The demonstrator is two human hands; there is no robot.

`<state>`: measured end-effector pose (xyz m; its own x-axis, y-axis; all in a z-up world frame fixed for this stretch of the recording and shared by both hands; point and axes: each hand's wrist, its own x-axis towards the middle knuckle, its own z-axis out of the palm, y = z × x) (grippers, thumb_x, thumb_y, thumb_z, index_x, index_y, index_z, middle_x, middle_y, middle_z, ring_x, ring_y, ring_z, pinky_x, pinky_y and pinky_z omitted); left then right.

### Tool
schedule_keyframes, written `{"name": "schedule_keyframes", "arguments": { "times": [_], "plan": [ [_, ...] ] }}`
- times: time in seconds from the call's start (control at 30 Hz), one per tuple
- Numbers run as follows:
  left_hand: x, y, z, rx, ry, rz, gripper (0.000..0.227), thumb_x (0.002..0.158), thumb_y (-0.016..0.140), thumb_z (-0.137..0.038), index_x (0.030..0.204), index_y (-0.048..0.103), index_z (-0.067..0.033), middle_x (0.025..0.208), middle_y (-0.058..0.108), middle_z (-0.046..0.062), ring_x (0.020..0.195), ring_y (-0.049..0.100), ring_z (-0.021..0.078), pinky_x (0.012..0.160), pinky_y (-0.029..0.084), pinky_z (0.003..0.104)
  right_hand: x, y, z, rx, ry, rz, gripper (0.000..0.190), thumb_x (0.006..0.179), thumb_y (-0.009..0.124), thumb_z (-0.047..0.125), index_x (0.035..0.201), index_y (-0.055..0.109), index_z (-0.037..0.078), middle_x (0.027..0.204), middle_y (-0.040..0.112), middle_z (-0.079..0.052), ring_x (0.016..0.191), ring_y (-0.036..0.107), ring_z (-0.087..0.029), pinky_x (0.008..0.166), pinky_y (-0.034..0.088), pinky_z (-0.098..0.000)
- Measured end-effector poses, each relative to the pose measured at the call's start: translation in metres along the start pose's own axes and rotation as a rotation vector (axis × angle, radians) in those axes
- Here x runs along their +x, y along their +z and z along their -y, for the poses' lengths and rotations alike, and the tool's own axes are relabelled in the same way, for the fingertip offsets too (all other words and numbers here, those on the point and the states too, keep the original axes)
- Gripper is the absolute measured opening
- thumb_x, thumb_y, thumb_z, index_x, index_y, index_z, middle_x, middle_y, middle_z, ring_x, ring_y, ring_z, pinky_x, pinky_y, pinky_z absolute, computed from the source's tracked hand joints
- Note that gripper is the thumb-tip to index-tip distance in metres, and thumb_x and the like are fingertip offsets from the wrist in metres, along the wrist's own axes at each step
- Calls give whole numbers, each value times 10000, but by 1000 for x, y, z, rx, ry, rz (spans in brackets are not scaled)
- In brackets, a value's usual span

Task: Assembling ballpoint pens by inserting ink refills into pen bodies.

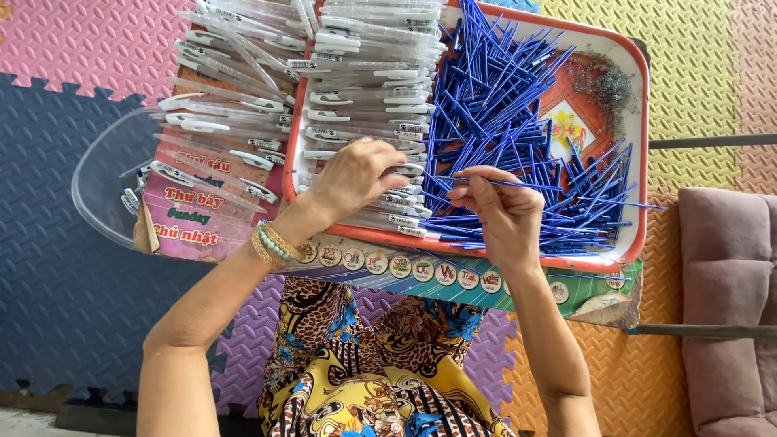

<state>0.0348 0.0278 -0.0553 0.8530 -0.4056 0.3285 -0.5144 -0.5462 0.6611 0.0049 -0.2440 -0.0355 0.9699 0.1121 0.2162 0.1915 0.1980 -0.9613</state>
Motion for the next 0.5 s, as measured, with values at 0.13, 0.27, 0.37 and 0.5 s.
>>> {"name": "schedule_keyframes", "arguments": {
  "times": [0.13, 0.27, 0.37, 0.5],
  "plan": [
    [0, 27, 29, 444, -101, 145, 315, 992, 813, -484, 1228, 766, -280, 1119, 744, -20, 1101, 724, 230, 935, 625, 411, 2, -14, -3, -81, -6, 0, 167, 1113, 630, -39, 1230, 725, -110, 1008, 786, -241, 930, 819, -264, 906, 710, -446],
    [6, 30, 39, 370, -82, 185, 238, 1003, 799, -469, 1139, 780, -275, 1035, 744, -11, 1037, 745, 255, 885, 632, 426, -2, -14, -8, -125, -16, -6, 164, 1105, 650, -41, 1231, 741, -94, 1007, 798, -237, 936, 816, -257, 912, 703, -443],
    [7, 26, 36, 348, -75, 188, 197, 1011, 802, -446, 1109, 780, -277, 1025, 722, -4, 1040, 738, 257, 907, 627, 415, -4, -12, -7, -116, -17, -6, 158, 1096, 658, -45, 1217, 745, -98, 1004, 801, -252, 929, 823, -272, 896, 705, -440],
    [2, 32, 39, 321, -79, 212, 187, 1056, 752, -415, 1157, 730, -259, 1073, 728, 7, 1104, 728, 264, 955, 620, 432, -3, -9, -7, -162, -30, 4, 159, 1088, 665, -56, 1213, 753, -99, 999, 800, -244, 917, 823, -265, 891, 706, -440]
  ]
}}
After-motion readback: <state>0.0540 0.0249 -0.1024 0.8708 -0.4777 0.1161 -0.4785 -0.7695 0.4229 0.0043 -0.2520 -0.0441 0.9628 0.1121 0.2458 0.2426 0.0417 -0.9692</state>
